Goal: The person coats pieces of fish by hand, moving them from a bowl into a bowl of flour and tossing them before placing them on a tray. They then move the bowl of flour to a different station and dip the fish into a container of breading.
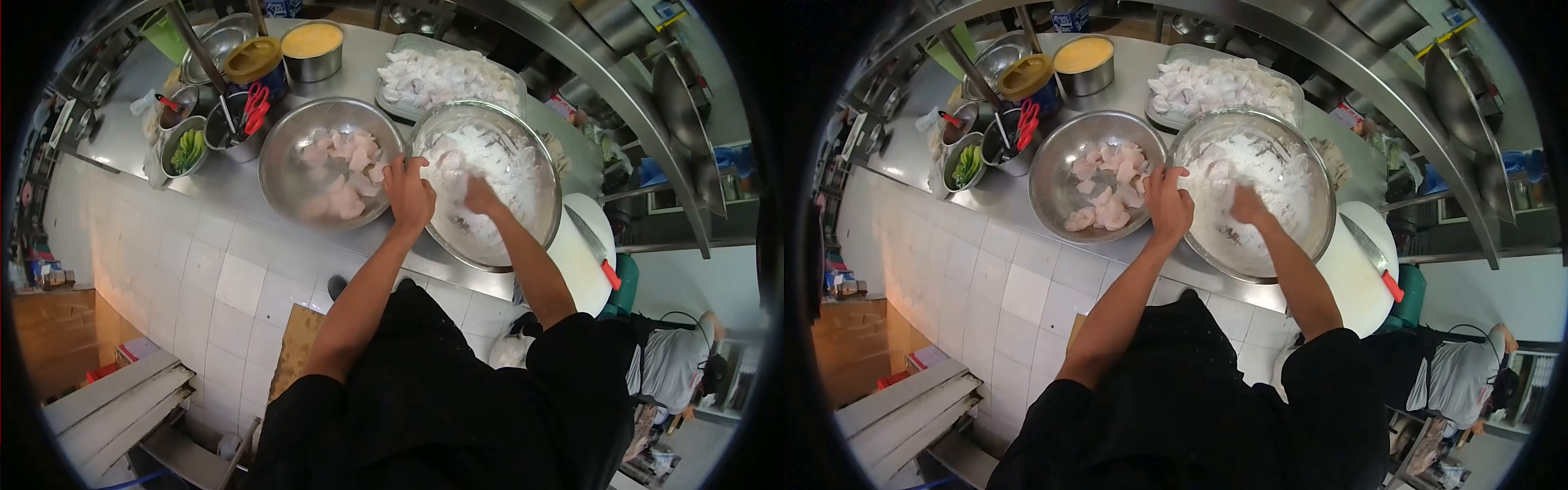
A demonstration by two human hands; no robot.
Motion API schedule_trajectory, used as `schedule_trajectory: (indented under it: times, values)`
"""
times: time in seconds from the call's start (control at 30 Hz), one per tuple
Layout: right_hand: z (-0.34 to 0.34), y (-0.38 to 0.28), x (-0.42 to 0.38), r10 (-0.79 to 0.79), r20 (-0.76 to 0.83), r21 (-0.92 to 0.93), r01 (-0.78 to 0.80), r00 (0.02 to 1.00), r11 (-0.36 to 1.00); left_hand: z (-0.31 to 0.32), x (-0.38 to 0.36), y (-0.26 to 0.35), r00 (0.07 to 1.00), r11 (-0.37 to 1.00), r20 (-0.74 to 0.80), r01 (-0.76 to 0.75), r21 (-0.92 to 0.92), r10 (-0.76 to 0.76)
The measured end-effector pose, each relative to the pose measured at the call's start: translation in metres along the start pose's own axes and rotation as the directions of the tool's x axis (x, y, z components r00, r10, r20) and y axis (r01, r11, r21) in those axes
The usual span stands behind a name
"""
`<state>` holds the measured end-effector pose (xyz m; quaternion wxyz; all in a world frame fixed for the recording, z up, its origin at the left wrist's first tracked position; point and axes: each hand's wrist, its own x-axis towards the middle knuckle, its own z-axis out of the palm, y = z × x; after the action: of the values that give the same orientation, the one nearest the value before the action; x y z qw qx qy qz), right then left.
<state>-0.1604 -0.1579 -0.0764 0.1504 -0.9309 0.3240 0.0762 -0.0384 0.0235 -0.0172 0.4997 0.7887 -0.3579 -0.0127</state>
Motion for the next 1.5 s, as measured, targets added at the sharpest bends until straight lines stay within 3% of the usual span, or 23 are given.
schedule_trajectory:
  times: [0.03, 0.07, 0.1, 0.17, 0.3, 0.33, 0.37, 0.43, 0.47, 0.5, 0.57, 0.63, 0.73, 0.77, 0.83, 0.9, 1.2, 1.3, 1.33, 1.37, 1.4, 1.47, 1.5]
  values:
    - [0.004, -0.005, 0.001, -0.099, 0.035, 0.019, 0.098, 0.994, 0.995, 0.0, 0.0, -0.001, 1.0, 1.0, 0.001, -0.004, -0.004, 0.004]
    - [0.004, -0.006, 0.001, -0.1, -0.207, 0.276, 0.156, 0.973, 0.948, 0.001, 0.0, -0.001, 1.0, 1.0, 0.015, 0.002, 0.001, -0.002]
    - [-0.013, -0.01, 0.003, -0.1, -0.207, 0.274, 0.156, 0.973, 0.949, 0.001, 0.0, -0.001, 1.0, 1.0, 0.029, 0.01, 0.009, -0.01]
    - [-0.044, -0.02, 0.023, 0.057, -0.085, 0.795, 0.033, 0.995, 0.606, 0.0, -0.001, 0.0, 1.0, 1.0, 0.019, 0.012, -0.003, -0.012]
    - [-0.046, -0.04, 0.052, 0.092, 0.069, 0.779, -0.112, 0.993, 0.617, 0.0, 0.0, 0.0, 1.0, 1.0, 0.01, 0.018, -0.004, -0.018]
    - [-0.027, -0.062, 0.052, 0.066, 0.028, 0.267, -0.071, 0.997, 0.961, 0.001, -0.001, 0.0, 1.0, 1.0, 0.007, 0.015, -0.005, -0.015]
    - [-0.013, -0.075, 0.047, 0.022, 0.007, -0.348, -0.018, 1.0, 0.937, 0.0, -0.001, 0.001, 1.0, 1.0, -0.023, -0.004, -0.011, 0.004]
    - [0.008, -0.08, 0.025, -0.213, -0.015, -0.444, 0.185, 0.977, 0.877, -0.001, 0.001, 0.001, 0.998, 1.0, -0.064, -0.024, -0.016, 0.023]
    - [0.007, -0.071, 0.013, -0.319, -0.168, -0.297, 0.261, 0.933, 0.919, -0.001, -0.001, 0.0, 0.997, 1.0, -0.067, -0.03, -0.01, 0.029]
    - [-0.006, -0.048, 0.019, -0.496, 0.008, -0.358, 0.466, 0.868, 0.809, 0.0, -0.003, 0.0, 0.997, 0.999, -0.072, -0.033, -0.005, 0.033]
    - [-0.001, 0.005, 0.048, -0.341, -0.194, -0.016, 0.344, 0.92, 0.939, -0.001, -0.001, 0.001, 0.996, 1.0, -0.084, -0.026, -0.007, 0.026]
    - [-0.026, 0.017, 0.053, -0.329, -0.422, 0.267, 0.463, 0.845, 0.845, 0.0, 0.0, 0.002, 0.996, 0.999, -0.082, -0.037, -0.007, 0.037]
    - [-0.053, 0.048, 0.046, 0.096, -0.475, 0.276, 0.045, 0.875, 0.96, 0.0, -0.001, 0.002, 0.998, 1.0, -0.057, -0.025, 0.011, 0.025]
    - [-0.053, 0.067, 0.047, 0.247, -0.412, 0.356, -0.094, 0.877, 0.93, 0.0, -0.001, 0.003, 0.998, 1.0, -0.062, -0.024, -0.001, 0.024]
    - [-0.026, 0.099, 0.044, 0.391, -0.07, 0.031, -0.39, 0.918, 0.92, -0.001, -0.001, 0.001, 0.998, 1.0, -0.064, -0.024, -0.011, 0.024]
    - [0.02, 0.101, 0.025, 0.337, 0.042, -0.001, -0.337, 0.941, 0.942, 0.002, -0.001, -0.003, 1.0, 1.0, 0.006, 0.004, -0.014, -0.004]
    - [0.036, -0.051, -0.031, -0.181, 0.061, 0.329, 0.151, 0.982, 0.932, 0.004, -0.001, -0.001, 0.998, 0.996, -0.056, 0.012, -0.087, -0.017]
    - [0.018, -0.044, -0.043, -0.299, 0.209, 0.624, 0.108, 0.931, 0.774, 0.002, -0.004, 0.001, 0.997, 0.994, -0.074, -0.006, -0.107, -0.002]
    - [0.005, -0.044, -0.045, -0.085, 0.335, 0.783, -0.227, 0.938, 0.579, -0.001, -0.01, 0.001, 0.998, 0.995, -0.07, -0.006, -0.104, -0.002]
    - [-0.017, -0.042, -0.038, -0.223, 0.352, 0.837, -0.199, 0.909, 0.509, -0.001, -0.008, 0.002, 0.999, 0.994, -0.051, 0.012, -0.104, -0.018]
    - [-0.037, -0.045, -0.029, -0.181, 0.164, 0.618, 0.042, 0.97, 0.785, -0.002, -0.005, 0.004, 0.999, 0.994, -0.03, 0.034, -0.103, -0.037]
    - [-0.026, -0.019, 0.01, -0.02, 0.054, 0.81, -0.032, 0.998, 0.585, -0.001, -0.004, 0.004, 0.998, 0.996, -0.044, 0.033, -0.084, -0.037]
    - [-0.033, -0.011, 0.027, -0.064, -0.042, 0.516, 0.077, 0.997, 0.853, 0.0, -0.005, 0.004, 0.998, 0.997, -0.05, 0.03, -0.069, -0.033]
